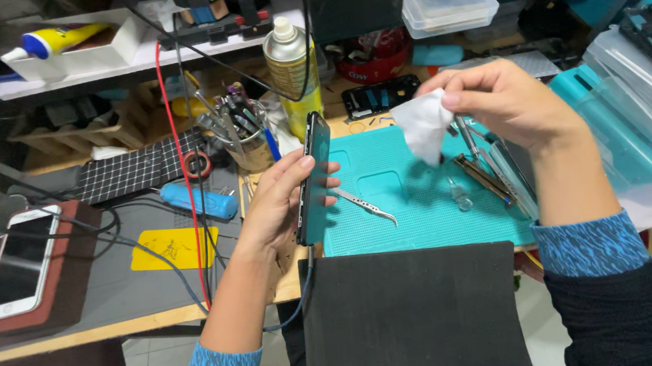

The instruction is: The person cleans the edges of a smartphone screen assembly with a white wipe, then installs the battery into the phone chassis. They connect the battery ribbon cable and reattach the screen assembly, securing it with a metal bracket and screw. Finally, they connect a charging cable to the phone.

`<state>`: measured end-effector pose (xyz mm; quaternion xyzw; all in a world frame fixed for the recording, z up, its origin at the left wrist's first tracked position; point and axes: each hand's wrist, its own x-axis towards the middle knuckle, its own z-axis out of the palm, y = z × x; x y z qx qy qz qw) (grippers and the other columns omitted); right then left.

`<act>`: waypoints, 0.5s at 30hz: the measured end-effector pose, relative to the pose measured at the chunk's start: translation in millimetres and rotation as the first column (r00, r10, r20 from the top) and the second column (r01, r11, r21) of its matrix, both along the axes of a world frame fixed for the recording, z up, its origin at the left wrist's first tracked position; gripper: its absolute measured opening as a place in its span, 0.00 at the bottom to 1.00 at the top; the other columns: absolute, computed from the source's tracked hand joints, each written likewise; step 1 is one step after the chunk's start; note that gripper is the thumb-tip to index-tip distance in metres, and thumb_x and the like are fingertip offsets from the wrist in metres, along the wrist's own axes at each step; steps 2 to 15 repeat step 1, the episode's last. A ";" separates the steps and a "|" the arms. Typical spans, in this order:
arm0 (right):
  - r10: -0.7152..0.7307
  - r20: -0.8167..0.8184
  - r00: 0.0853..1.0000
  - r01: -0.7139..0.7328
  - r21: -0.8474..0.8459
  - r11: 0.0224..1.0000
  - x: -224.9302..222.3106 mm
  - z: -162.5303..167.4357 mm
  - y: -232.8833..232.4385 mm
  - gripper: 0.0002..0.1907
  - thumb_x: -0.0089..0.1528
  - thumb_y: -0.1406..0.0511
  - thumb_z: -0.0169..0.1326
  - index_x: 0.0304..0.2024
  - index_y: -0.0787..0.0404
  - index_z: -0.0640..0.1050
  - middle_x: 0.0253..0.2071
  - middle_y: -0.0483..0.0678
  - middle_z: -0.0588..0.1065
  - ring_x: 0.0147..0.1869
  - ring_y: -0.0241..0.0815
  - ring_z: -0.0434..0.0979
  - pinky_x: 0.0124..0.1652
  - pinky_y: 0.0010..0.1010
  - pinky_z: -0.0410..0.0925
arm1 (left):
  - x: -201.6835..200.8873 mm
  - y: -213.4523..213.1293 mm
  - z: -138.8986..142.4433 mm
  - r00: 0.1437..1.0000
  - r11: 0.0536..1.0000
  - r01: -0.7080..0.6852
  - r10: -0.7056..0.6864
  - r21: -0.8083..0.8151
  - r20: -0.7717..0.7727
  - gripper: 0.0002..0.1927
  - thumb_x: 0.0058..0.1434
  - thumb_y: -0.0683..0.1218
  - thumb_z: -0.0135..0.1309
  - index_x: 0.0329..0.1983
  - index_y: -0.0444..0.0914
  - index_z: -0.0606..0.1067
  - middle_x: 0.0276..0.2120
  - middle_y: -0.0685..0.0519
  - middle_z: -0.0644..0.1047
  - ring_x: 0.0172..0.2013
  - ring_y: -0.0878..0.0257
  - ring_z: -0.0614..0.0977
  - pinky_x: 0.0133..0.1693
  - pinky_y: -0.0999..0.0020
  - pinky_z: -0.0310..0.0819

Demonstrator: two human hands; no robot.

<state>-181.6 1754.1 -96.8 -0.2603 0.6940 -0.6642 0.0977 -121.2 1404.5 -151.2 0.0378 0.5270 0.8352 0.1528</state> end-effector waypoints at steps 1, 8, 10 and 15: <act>-0.140 -0.116 0.983 0.155 0.133 0.979 1.4 4.1 -12.1 0.11 0.64 0.61 0.61 0.41 0.62 0.82 0.54 0.48 0.80 0.49 0.38 0.78 0.51 0.33 0.70 | 1.0 -0.5 -0.7 1.000 1.000 -0.007 0.007 0.012 0.000 0.29 0.64 0.51 0.56 0.64 0.31 0.69 0.48 0.42 0.79 0.44 0.57 0.83 0.41 0.61 0.82; -0.140 -0.116 0.983 0.155 0.133 0.979 1.4 4.1 -12.1 0.11 0.64 0.61 0.61 0.41 0.62 0.82 0.54 0.48 0.80 0.49 0.38 0.78 0.51 0.33 0.70 | 1.0 -0.5 -0.7 1.000 1.000 -0.007 0.007 0.012 0.000 0.29 0.64 0.51 0.56 0.64 0.31 0.69 0.48 0.42 0.79 0.44 0.57 0.83 0.41 0.61 0.82; -0.140 -0.116 0.983 0.155 0.133 0.979 1.4 4.1 -12.1 0.11 0.64 0.61 0.61 0.41 0.62 0.82 0.54 0.48 0.80 0.49 0.38 0.78 0.51 0.33 0.70 | 1.0 -0.5 -0.7 1.000 1.000 -0.007 0.007 0.012 0.000 0.29 0.64 0.51 0.56 0.64 0.31 0.69 0.48 0.42 0.79 0.44 0.57 0.83 0.41 0.61 0.82; -0.140 -0.116 0.983 0.155 0.133 0.979 1.4 4.1 -12.1 0.11 0.64 0.61 0.61 0.41 0.62 0.82 0.54 0.48 0.80 0.49 0.38 0.78 0.51 0.33 0.70 | 1.0 -0.5 -0.7 1.000 1.000 -0.007 0.007 0.012 0.000 0.29 0.64 0.51 0.56 0.64 0.31 0.69 0.48 0.42 0.79 0.44 0.57 0.83 0.41 0.61 0.82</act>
